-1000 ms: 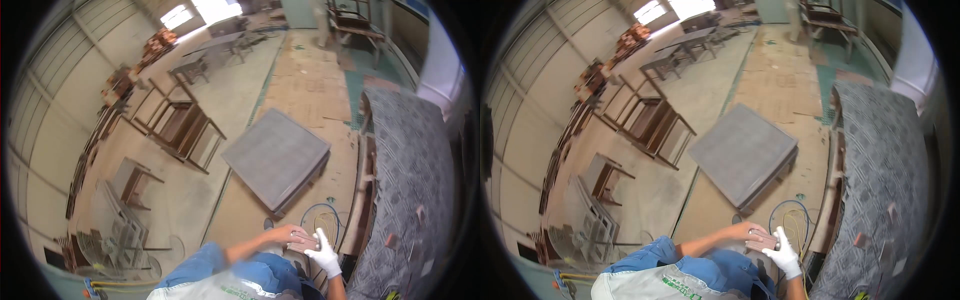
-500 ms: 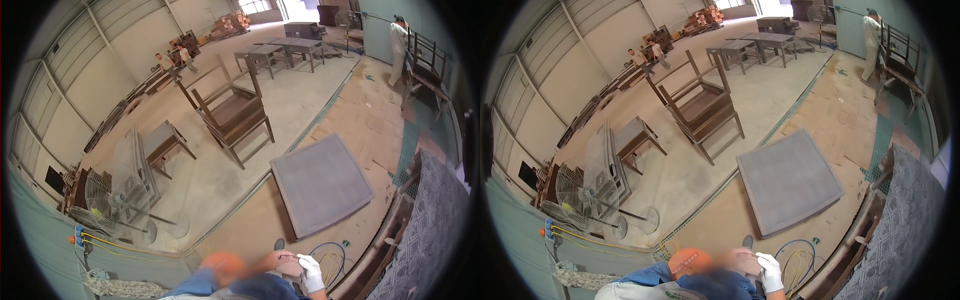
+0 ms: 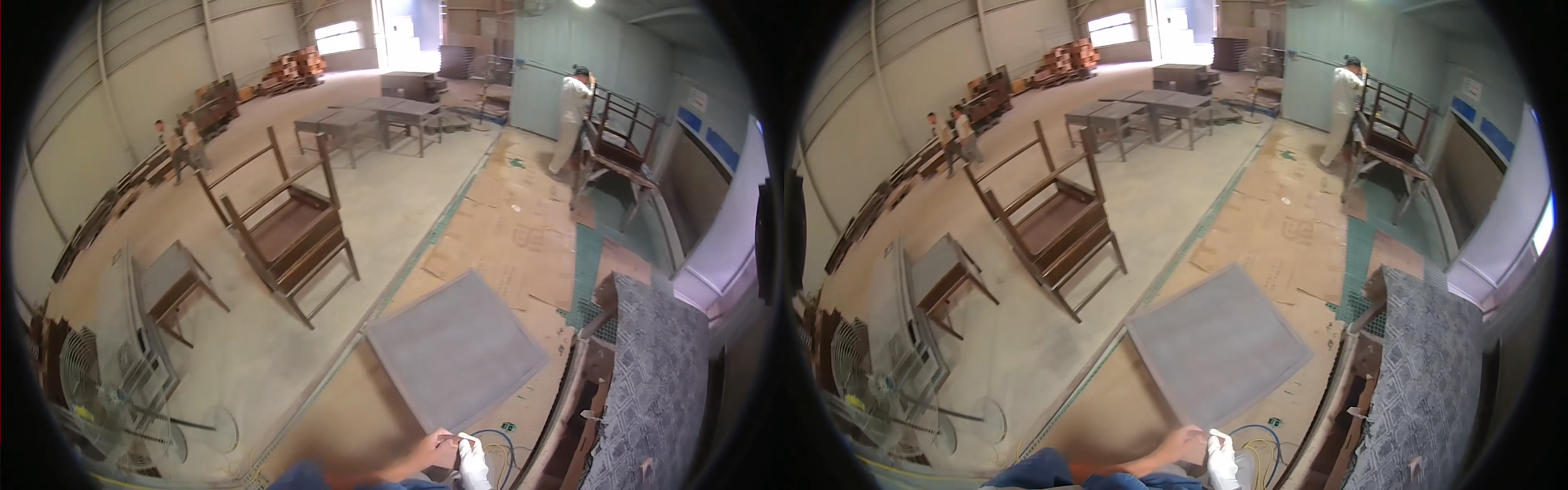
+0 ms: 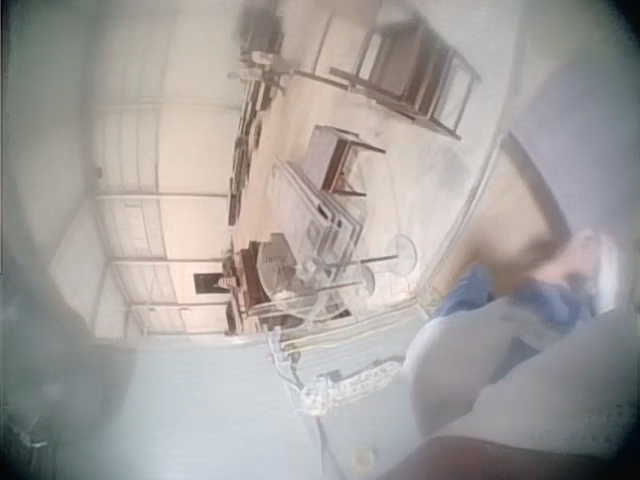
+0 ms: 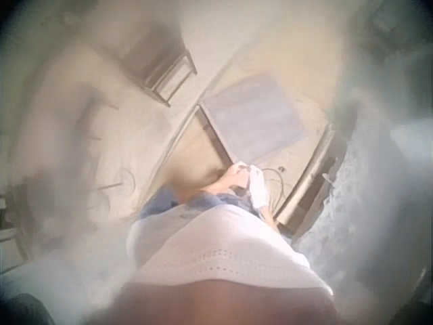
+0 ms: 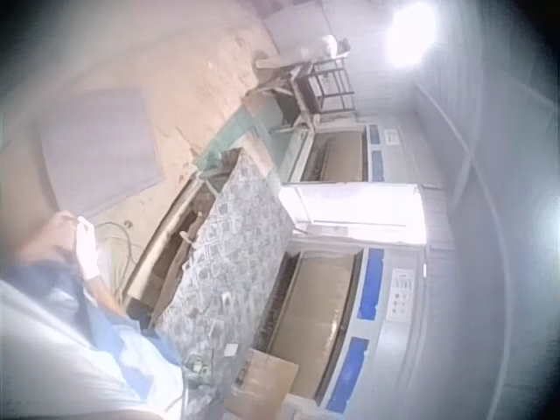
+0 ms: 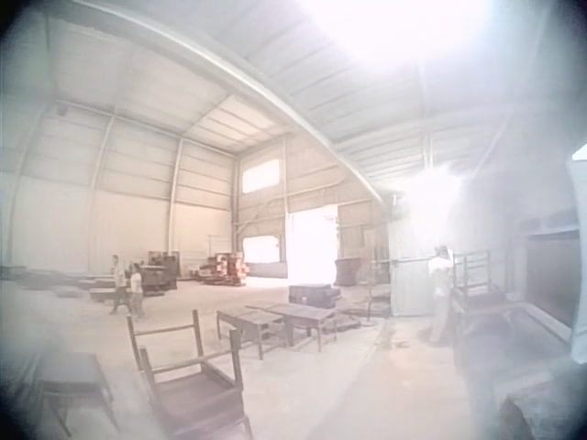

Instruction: The person sands the surface of a furniture piece using an electric sander and a manual sanding block.

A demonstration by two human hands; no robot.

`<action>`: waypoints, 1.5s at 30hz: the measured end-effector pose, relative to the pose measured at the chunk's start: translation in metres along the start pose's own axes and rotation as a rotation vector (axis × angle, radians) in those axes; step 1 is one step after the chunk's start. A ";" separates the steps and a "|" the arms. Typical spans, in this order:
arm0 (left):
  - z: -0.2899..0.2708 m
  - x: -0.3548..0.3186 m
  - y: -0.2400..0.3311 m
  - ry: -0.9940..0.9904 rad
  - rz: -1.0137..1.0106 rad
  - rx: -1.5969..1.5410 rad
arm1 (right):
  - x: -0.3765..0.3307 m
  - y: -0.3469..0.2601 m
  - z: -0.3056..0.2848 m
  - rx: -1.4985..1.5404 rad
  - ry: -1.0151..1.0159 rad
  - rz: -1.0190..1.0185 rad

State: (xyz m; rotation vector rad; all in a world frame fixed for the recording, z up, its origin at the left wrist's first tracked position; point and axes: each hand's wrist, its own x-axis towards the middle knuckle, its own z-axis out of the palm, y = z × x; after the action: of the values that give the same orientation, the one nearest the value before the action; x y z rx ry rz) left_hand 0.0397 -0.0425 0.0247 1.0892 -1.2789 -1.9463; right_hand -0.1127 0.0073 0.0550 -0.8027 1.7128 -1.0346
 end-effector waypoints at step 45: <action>0.114 0.172 -0.204 1.268 -0.119 -1.183 | 0.482 0.008 -0.138 -1.033 -0.222 -0.751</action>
State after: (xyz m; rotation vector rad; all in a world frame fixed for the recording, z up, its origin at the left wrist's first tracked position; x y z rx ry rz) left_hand -0.1503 -0.0480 -0.1940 1.2544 0.5694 -1.1618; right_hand -0.4057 -0.3642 -0.1107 -2.2418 1.7235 -0.3800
